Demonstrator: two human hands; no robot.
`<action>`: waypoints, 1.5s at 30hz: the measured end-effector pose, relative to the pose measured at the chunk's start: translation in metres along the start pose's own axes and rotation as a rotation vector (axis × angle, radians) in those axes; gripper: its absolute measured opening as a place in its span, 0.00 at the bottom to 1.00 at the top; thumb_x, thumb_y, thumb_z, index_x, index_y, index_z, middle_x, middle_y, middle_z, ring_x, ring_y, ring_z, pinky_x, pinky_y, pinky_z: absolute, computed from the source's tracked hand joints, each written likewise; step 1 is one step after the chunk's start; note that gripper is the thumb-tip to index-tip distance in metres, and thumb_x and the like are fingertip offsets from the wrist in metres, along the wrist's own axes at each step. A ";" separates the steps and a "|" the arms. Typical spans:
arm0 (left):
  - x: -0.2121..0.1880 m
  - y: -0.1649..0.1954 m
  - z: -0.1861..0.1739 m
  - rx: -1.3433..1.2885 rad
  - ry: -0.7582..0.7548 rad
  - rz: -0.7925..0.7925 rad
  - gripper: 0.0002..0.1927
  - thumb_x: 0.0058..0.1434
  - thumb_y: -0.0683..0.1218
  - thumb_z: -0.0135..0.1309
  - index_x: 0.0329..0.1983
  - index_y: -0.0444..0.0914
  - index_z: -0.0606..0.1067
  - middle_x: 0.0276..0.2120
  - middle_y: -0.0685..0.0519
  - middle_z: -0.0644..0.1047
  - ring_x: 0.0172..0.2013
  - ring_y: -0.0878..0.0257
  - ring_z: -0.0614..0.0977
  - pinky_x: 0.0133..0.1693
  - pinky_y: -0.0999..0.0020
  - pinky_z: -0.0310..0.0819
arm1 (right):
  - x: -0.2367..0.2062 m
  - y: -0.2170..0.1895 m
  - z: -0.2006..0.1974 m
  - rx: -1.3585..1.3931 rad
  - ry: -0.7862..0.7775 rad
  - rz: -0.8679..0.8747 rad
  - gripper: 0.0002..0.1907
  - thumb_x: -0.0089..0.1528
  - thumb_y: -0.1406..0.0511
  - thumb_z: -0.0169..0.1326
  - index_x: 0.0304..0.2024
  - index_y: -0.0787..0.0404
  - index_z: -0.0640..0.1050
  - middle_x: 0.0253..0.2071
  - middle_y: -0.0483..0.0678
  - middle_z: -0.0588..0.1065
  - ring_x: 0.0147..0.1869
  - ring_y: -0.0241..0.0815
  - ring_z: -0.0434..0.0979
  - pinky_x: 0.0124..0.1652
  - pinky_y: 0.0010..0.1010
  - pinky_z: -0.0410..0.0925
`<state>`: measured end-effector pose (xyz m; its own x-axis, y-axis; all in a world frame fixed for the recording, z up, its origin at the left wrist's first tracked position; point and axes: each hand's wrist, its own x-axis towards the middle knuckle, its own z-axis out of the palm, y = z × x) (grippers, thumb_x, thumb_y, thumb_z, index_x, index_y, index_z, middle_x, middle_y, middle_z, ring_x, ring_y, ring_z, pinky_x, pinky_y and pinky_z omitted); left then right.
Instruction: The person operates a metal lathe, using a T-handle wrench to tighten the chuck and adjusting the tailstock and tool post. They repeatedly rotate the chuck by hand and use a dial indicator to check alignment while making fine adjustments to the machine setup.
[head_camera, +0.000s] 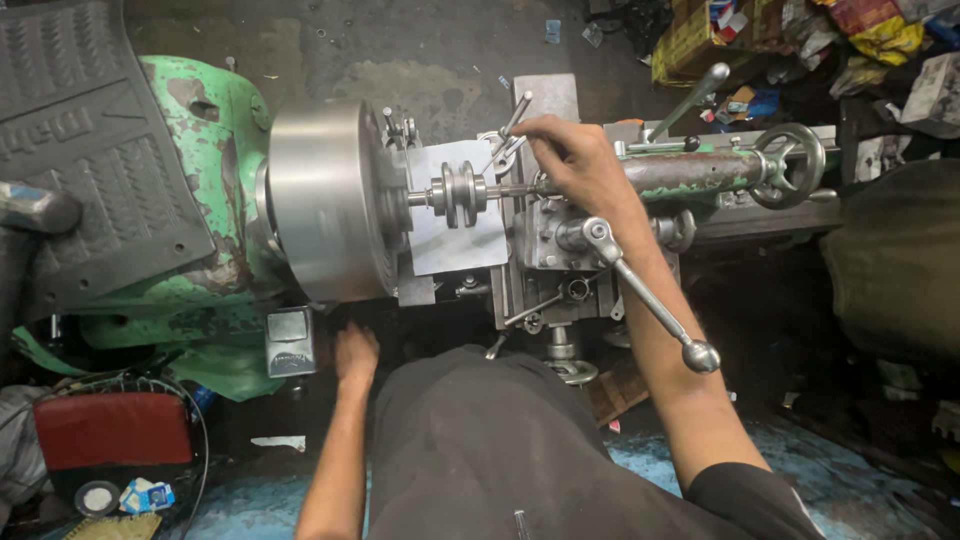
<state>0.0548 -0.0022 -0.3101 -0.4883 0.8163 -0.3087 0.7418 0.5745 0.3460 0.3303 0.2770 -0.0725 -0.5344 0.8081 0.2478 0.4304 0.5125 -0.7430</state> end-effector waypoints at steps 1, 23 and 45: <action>0.003 -0.004 -0.001 -0.065 -0.111 -0.063 0.15 0.69 0.47 0.47 0.44 0.28 0.75 0.37 0.32 0.79 0.39 0.41 0.83 0.43 0.47 0.75 | 0.000 0.000 0.000 0.004 0.003 -0.005 0.11 0.68 0.73 0.55 0.52 0.60 0.81 0.34 0.48 0.81 0.27 0.32 0.71 0.28 0.27 0.63; -0.060 0.104 -0.139 -0.600 -0.278 0.544 0.15 0.64 0.47 0.55 0.52 0.38 0.80 0.46 0.48 0.83 0.48 0.52 0.84 0.51 0.60 0.77 | -0.046 0.086 -0.005 0.089 0.770 0.037 0.15 0.75 0.74 0.48 0.64 0.62 0.68 0.29 0.39 0.66 0.31 0.29 0.64 0.31 0.26 0.57; 0.137 0.146 -0.269 -0.387 0.010 0.438 0.25 0.71 0.57 0.42 0.61 0.37 0.76 0.66 0.44 0.70 0.65 0.47 0.70 0.63 0.60 0.60 | -0.056 0.095 0.011 -0.546 0.715 0.173 0.08 0.61 0.69 0.58 0.42 0.55 0.81 0.33 0.49 0.80 0.37 0.51 0.80 0.40 0.43 0.69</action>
<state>-0.0277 0.2101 -0.0635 -0.1795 0.9821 -0.0565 0.6546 0.1621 0.7384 0.3932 0.2771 -0.1640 0.0688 0.7808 0.6210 0.8441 0.2862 -0.4533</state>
